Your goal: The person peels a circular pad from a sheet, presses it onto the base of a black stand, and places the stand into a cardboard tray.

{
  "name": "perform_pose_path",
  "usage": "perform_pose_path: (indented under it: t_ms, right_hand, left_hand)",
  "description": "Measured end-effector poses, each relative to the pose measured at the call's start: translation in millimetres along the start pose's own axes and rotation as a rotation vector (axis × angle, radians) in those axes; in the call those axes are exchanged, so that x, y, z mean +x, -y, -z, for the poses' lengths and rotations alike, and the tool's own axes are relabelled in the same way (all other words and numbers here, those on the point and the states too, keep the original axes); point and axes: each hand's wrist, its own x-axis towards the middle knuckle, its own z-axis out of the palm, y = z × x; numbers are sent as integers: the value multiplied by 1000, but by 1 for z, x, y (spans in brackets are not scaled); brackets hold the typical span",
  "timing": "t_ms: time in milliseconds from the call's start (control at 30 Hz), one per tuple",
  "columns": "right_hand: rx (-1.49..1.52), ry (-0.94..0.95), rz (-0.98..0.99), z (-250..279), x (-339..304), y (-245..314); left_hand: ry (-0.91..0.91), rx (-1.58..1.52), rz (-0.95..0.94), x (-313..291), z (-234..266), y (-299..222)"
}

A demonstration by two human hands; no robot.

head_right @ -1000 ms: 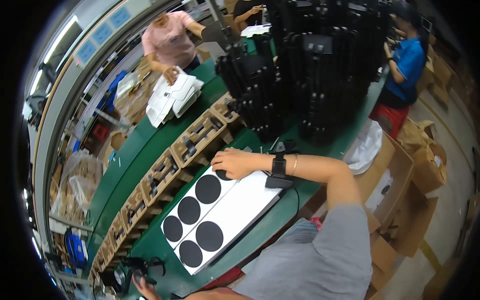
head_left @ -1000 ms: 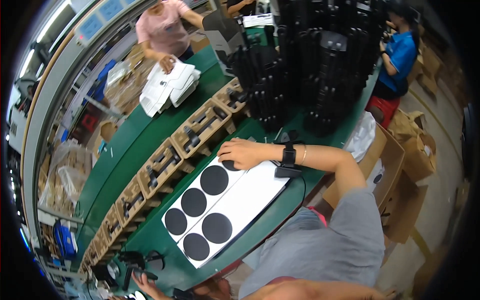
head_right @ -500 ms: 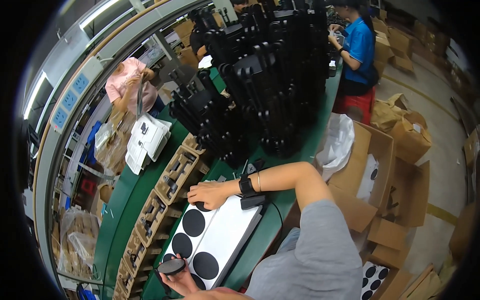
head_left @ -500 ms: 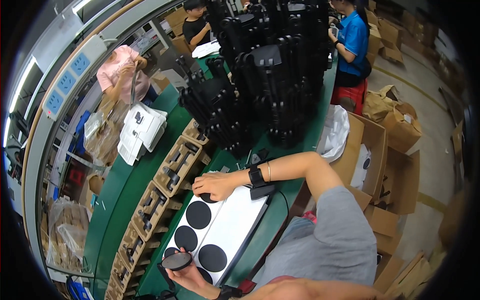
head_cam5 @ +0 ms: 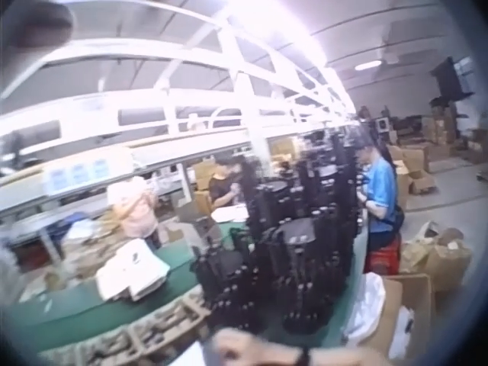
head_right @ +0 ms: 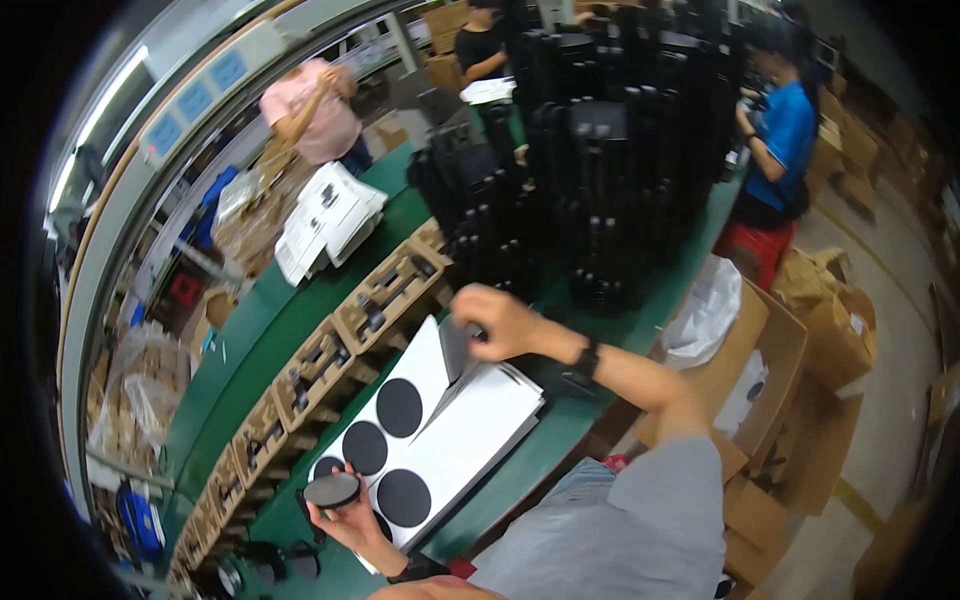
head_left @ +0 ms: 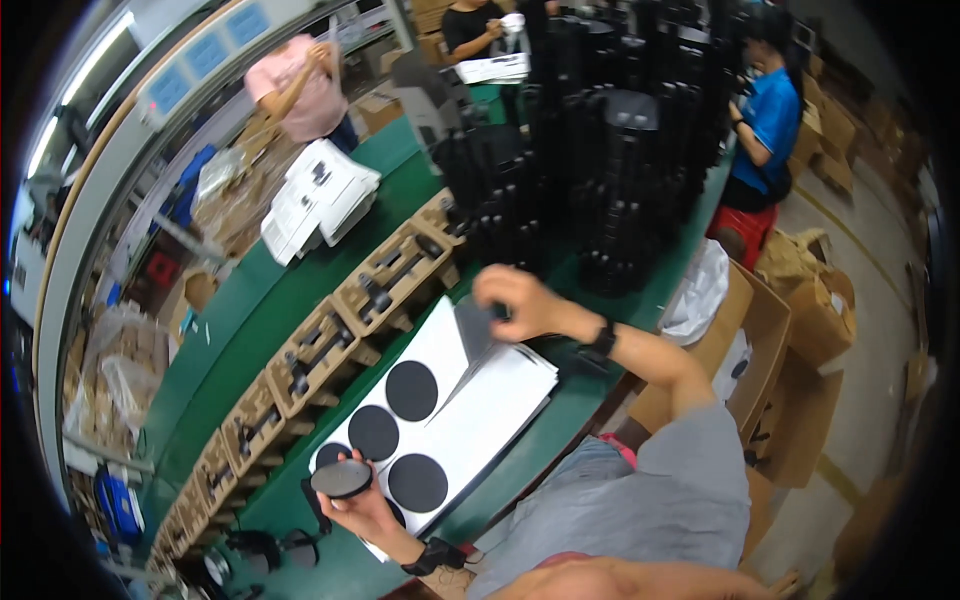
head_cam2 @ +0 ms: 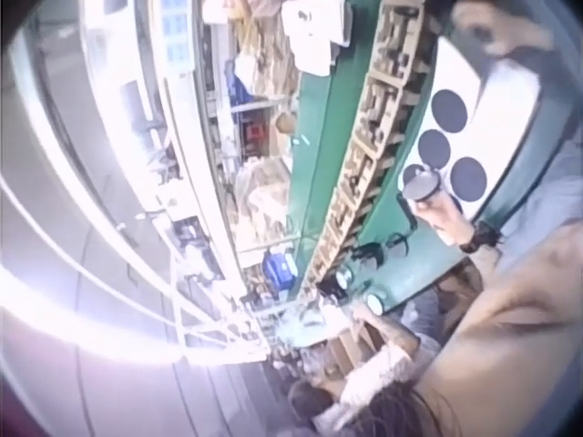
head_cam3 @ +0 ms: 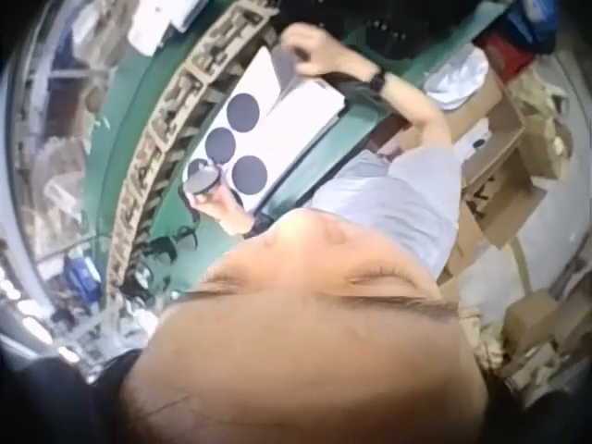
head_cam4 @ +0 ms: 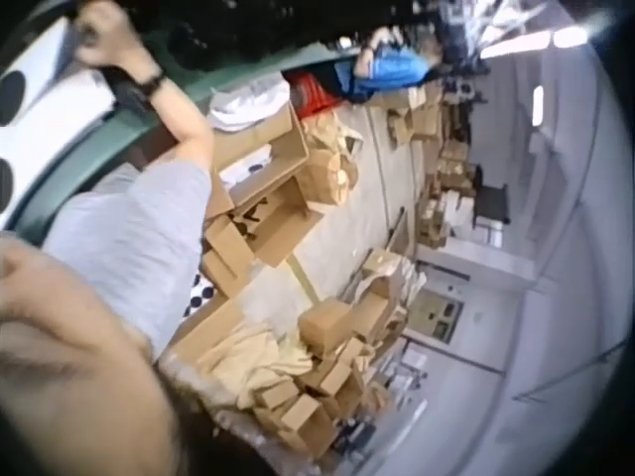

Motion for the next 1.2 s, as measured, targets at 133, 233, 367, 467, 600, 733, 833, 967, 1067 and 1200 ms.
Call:
perform_pose_path:
  t_ms: [133, 233, 367, 467, 600, 733, 833, 967, 1067, 1200]
  right_hand:
    - [-253, -325, -133, 79, -23, 50]
    - [6, -452, -234, 95, -21, 75]
    - [601, -269, -442, 64, 4, 104]
    - [1025, 30, -599, 27, 28, 123]
    - [1328, 223, -658, 1, 35, 131]
    - [1357, 300, -691, -5, 34, 130]
    - [1351, 296, -700, -7, 36, 132]
    - [1352, 284, -684, -10, 33, 131]
    - [1348, 277, -690, -10, 34, 133]
    - [1336, 276, -668, -10, 34, 135]
  left_hand:
    - [87, 9, -13, -15, -16, 24]
    - [198, 41, -23, -30, -44, 41]
    - [392, -78, 41, -66, -134, 57]
    - [467, -5, -101, -80, -156, 67]
    - [472, 51, -192, -93, -163, 72]
    - [510, 33, -195, -96, -173, 74]
    - [541, 56, -200, -98, -171, 71]
    - [551, 71, -207, -98, -170, 71]
    - [558, 66, -211, -99, -167, 72]
    - [590, 56, -226, -99, -165, 73]
